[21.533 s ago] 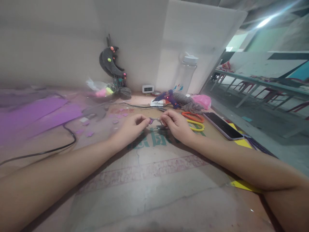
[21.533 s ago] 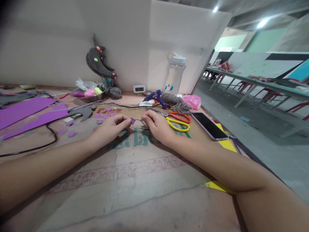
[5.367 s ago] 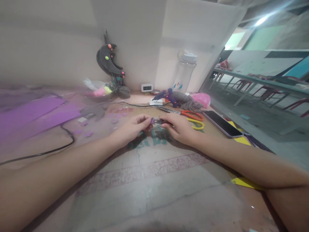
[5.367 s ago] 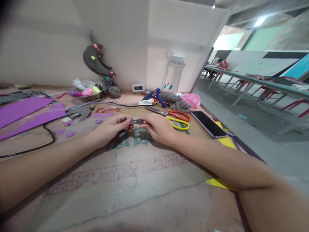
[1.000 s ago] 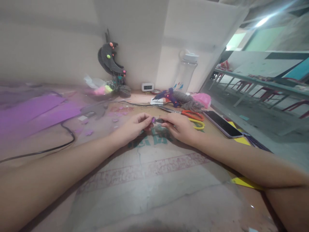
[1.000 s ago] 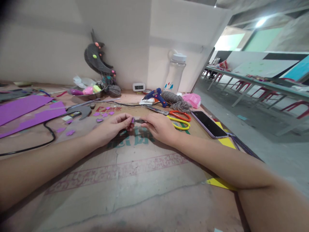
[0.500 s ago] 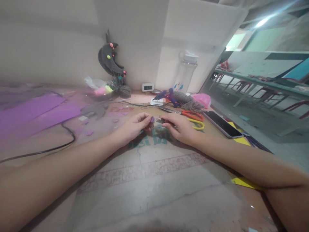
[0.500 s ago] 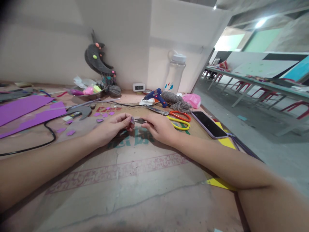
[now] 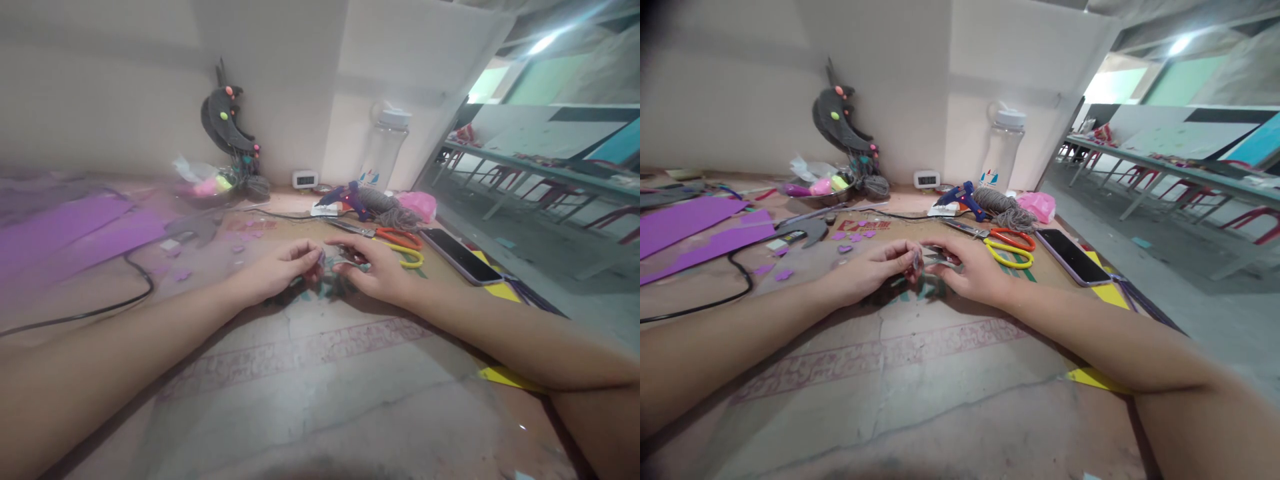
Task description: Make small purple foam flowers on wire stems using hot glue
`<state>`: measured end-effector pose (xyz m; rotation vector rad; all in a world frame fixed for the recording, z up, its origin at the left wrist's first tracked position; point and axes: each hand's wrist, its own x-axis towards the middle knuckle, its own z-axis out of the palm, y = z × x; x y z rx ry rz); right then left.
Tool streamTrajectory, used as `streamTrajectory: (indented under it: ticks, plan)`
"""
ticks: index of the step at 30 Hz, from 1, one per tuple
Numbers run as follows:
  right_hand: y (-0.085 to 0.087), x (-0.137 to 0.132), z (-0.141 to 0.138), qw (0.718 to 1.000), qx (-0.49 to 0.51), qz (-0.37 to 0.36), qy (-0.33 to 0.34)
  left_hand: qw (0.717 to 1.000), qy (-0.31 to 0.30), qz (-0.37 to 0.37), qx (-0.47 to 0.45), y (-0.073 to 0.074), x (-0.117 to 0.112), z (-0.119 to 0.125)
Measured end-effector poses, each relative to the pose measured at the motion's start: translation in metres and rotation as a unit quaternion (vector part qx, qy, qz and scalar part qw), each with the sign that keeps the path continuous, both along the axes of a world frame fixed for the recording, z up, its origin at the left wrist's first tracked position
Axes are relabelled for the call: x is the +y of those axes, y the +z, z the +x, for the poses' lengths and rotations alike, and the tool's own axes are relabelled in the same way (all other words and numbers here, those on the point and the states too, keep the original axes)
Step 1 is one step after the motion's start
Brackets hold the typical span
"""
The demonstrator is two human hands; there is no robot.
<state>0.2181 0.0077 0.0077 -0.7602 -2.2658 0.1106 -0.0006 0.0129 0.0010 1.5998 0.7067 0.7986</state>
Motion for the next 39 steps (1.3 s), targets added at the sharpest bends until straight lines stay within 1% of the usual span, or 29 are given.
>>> streamTrajectory:
  ticks: [3, 6, 11, 13, 15, 17, 19, 21, 22, 24, 26, 29, 33, 39]
  plan:
    - [0.0, -0.002, -0.003, 0.999, -0.014, -0.033, 0.014, 0.999, -0.017, 0.032, 0.023, -0.001, 0.0, 0.001]
    - [0.0, -0.002, -0.005, 0.999, -0.007, -0.046, 0.011, 0.998, -0.031, 0.053, 0.029, -0.002, -0.001, 0.002]
    - [0.0, -0.003, -0.006, 0.998, 0.016, -0.061, 0.028, 0.995, -0.031, 0.082, 0.051, -0.004, -0.002, 0.001]
    - [0.001, -0.004, -0.006, 0.996, 0.014, -0.078, 0.039, 0.994, -0.036, 0.089, 0.057, -0.004, -0.003, 0.001]
    - [0.001, -0.004, -0.007, 0.995, 0.012, -0.093, 0.036, 0.994, -0.037, 0.083, 0.055, -0.002, -0.004, 0.002]
    - [-0.001, -0.003, -0.007, 0.994, 0.018, -0.102, 0.014, 0.997, -0.013, 0.064, 0.044, 0.0, -0.005, 0.004]
    - [-0.002, 0.0, -0.007, 0.993, 0.033, -0.116, -0.012, 0.997, 0.039, 0.052, 0.036, 0.002, -0.006, 0.005]
    - [-0.003, 0.004, -0.007, 0.988, 0.059, -0.141, -0.032, 0.993, 0.089, 0.062, 0.042, 0.004, -0.007, 0.006]
    - [-0.002, 0.006, -0.007, 0.984, 0.074, -0.157, -0.039, 0.991, 0.105, 0.072, 0.05, 0.004, -0.007, 0.006]
    - [0.0, 0.009, -0.007, 0.976, 0.097, -0.187, -0.052, 0.987, 0.112, 0.089, 0.07, 0.004, -0.007, 0.005]
    - [0.002, 0.01, -0.007, 0.971, 0.103, -0.205, -0.059, 0.986, 0.107, 0.098, 0.089, 0.004, -0.007, 0.005]
    - [0.003, 0.009, -0.008, 0.973, 0.091, -0.204, -0.058, 0.983, 0.108, 0.105, 0.107, 0.004, -0.008, 0.006]
    - [0.001, 0.007, -0.009, 0.975, 0.075, -0.203, -0.046, 0.982, 0.114, 0.107, 0.104, 0.004, -0.009, 0.006]
    - [0.002, 0.008, -0.006, 0.971, 0.104, -0.212, -0.034, 0.977, 0.129, 0.119, 0.118, 0.007, -0.01, 0.005]
